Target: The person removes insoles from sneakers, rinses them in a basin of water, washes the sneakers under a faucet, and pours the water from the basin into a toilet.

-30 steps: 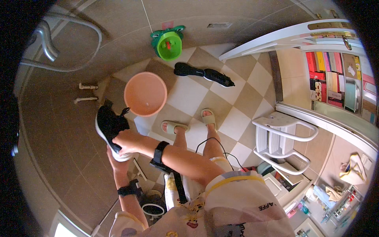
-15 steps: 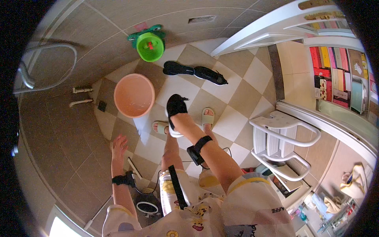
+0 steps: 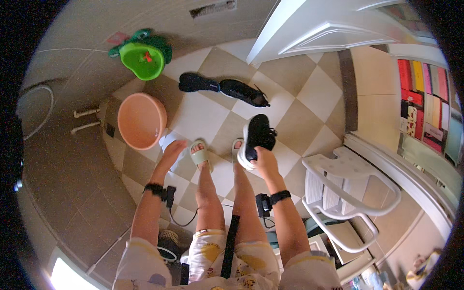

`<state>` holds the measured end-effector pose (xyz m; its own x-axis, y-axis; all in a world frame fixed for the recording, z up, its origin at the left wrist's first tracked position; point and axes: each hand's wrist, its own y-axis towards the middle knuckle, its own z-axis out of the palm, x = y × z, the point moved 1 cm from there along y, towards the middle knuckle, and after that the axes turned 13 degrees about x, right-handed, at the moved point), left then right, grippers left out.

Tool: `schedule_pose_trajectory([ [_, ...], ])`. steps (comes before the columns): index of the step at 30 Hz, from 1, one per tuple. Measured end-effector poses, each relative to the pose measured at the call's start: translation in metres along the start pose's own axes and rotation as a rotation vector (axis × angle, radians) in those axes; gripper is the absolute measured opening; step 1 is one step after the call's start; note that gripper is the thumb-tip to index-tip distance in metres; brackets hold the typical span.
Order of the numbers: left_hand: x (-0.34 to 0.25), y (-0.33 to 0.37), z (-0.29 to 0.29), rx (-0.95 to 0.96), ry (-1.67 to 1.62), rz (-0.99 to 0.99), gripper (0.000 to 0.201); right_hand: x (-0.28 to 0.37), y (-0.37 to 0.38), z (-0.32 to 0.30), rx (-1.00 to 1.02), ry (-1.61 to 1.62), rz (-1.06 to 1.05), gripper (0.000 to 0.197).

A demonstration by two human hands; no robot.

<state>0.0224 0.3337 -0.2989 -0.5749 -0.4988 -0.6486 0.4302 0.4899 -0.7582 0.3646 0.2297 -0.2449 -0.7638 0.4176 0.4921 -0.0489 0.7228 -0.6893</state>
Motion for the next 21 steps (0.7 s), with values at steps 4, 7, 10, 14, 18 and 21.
schedule_pose_trajectory([
  [4,-0.017,0.106,0.045,0.445,0.044,0.019,0.032,-0.063,0.011,0.007,-0.073,0.15,0.084,0.046],
  [7,-0.029,0.184,0.086,0.427,0.424,0.122,0.025,-0.096,0.018,0.011,-0.185,0.206,0.161,0.042],
  [10,-0.025,0.245,0.12,0.378,0.473,0.295,0.022,-0.132,0.034,0.028,-0.286,0.124,0.149,0.042],
  [14,-0.025,0.301,0.162,0.279,0.46,0.272,0.032,-0.168,0.066,0.042,-0.338,0.038,0.199,0.043],
  [18,-0.042,0.323,0.188,0.199,0.779,0.149,0.045,-0.194,0.086,0.039,-0.384,-0.053,0.24,0.04],
  [21,-0.04,0.335,0.195,0.151,0.874,0.131,0.039,-0.196,0.102,0.042,-0.41,-0.234,0.157,0.037],
])
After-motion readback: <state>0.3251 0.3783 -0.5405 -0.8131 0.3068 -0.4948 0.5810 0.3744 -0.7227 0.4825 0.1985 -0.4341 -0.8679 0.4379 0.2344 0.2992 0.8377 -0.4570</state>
